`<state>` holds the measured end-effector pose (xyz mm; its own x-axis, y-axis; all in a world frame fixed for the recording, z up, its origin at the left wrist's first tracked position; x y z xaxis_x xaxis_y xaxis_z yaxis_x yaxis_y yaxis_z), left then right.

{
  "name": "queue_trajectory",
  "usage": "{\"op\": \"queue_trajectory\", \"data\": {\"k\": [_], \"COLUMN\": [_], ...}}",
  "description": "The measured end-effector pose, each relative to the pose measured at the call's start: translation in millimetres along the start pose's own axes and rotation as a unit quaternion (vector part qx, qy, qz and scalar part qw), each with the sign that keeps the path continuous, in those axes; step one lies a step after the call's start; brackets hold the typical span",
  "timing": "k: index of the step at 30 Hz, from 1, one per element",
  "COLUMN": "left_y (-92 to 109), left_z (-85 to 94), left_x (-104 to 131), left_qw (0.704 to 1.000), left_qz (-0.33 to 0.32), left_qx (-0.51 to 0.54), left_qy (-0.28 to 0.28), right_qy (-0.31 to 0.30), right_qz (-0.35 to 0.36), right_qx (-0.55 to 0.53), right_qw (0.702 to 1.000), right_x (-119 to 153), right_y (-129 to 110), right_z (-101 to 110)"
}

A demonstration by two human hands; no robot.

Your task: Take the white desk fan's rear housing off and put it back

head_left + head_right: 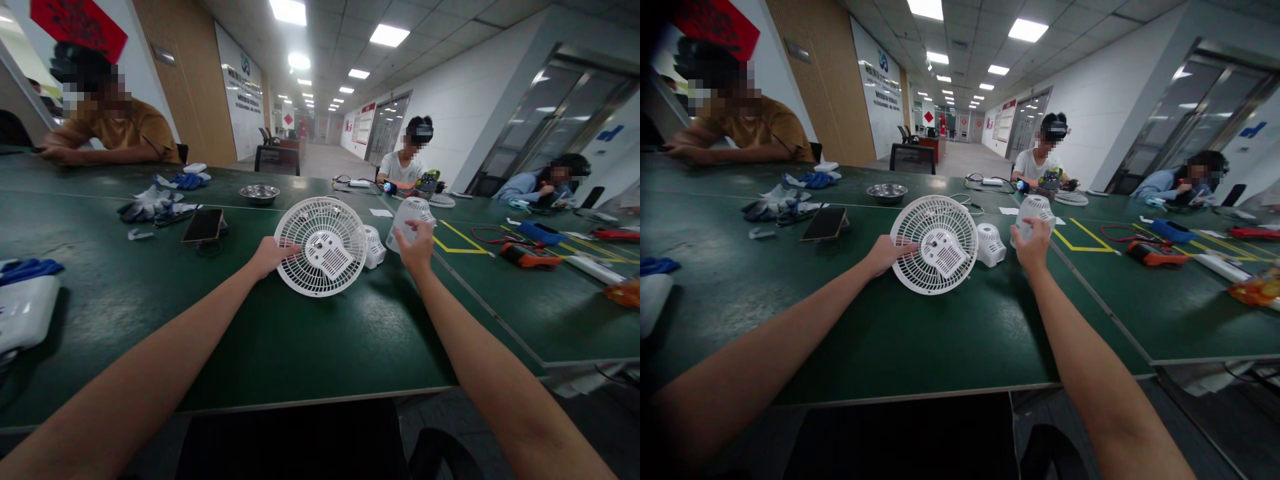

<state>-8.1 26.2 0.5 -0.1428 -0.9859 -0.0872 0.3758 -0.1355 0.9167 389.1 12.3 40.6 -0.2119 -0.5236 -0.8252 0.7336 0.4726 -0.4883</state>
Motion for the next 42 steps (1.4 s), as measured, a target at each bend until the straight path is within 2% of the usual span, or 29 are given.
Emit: {"op": "queue_trajectory", "data": {"k": [3, 6, 10, 12, 15, 21, 23, 24, 27, 29, 31, 32, 35, 37, 42], "left_y": [1, 3, 8, 11, 14, 13, 11, 10, 8, 7, 6, 6, 5, 6, 7], "left_z": [0.3, 0.1, -0.7, -1.2, -1.8, -0.9, -0.6, -0.5, -0.9, -0.9, -0.7, -0.4, 0.3, 0.3, -1.4], "left_x": [1, 3, 6, 8, 10, 10, 9, 8, 6, 6, 5, 5, 5, 5, 5], "left_qw": [1.000, 1.000, 1.000, 1.000, 1.000, 1.000, 1.000, 1.000, 1.000, 1.000, 0.999, 0.999, 1.000, 1.000, 1.000], "left_qz": [-0.001, 0.006, 0.010, 0.019, 0.019, 0.008, 0.008, 0.008, 0.007, 0.009, 0.014, 0.016, 0.011, 0.002, -0.003], "left_qx": [0.003, 0.014, 0.015, 0.014, 0.020, 0.016, 0.016, 0.017, 0.021, 0.027, 0.029, 0.027, 0.019, 0.016, 0.002], "left_qy": [-0.002, -0.007, 0.000, 0.007, 0.013, 0.011, 0.008, 0.005, 0.002, 0.005, 0.006, 0.006, 0.002, 0.003, 0.022], "right_qy": [-0.051, -0.101, -0.232, -0.279, -0.301, -0.304, -0.277, -0.243, -0.059, 0.060, 0.115, 0.127, 0.100, 0.084, 0.090], "right_qz": [0.031, 0.016, 0.005, 0.010, 0.006, -0.007, 0.000, 0.008, 0.024, -0.004, -0.054, -0.087, -0.158, -0.173, -0.177], "right_qx": [-0.007, -0.032, -0.071, -0.080, -0.080, -0.070, -0.068, -0.062, -0.007, 0.035, 0.055, 0.053, 0.000, -0.033, -0.045], "right_qw": [0.998, 0.994, 0.970, 0.957, 0.950, 0.950, 0.959, 0.968, 0.998, 0.998, 0.990, 0.987, 0.982, 0.981, 0.979], "right_x": [6, 12, 23, 27, 30, 32, 28, 24, 7, -3, -9, -10, -8, -6, -5], "right_y": [-14, -19, -20, -20, -19, -20, -18, -16, 0, 18, 38, 48, 67, 72, 78], "right_z": [-8, -16, -30, -36, -39, -41, -38, -35, -14, 4, 17, 21, 22, 19, 18]}}
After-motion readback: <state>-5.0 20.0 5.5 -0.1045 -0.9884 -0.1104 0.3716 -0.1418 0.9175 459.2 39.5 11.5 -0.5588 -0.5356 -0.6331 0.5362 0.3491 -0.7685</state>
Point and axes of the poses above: each hand's wrist, its own x-axis away from the middle knuckle, its own z-axis out of the back of the hand, y = z × x, the point moved 2 cm from there along -x, towards the middle knuckle, and after that the axes turned 15 degrees about -x, right-handed, at the moved point
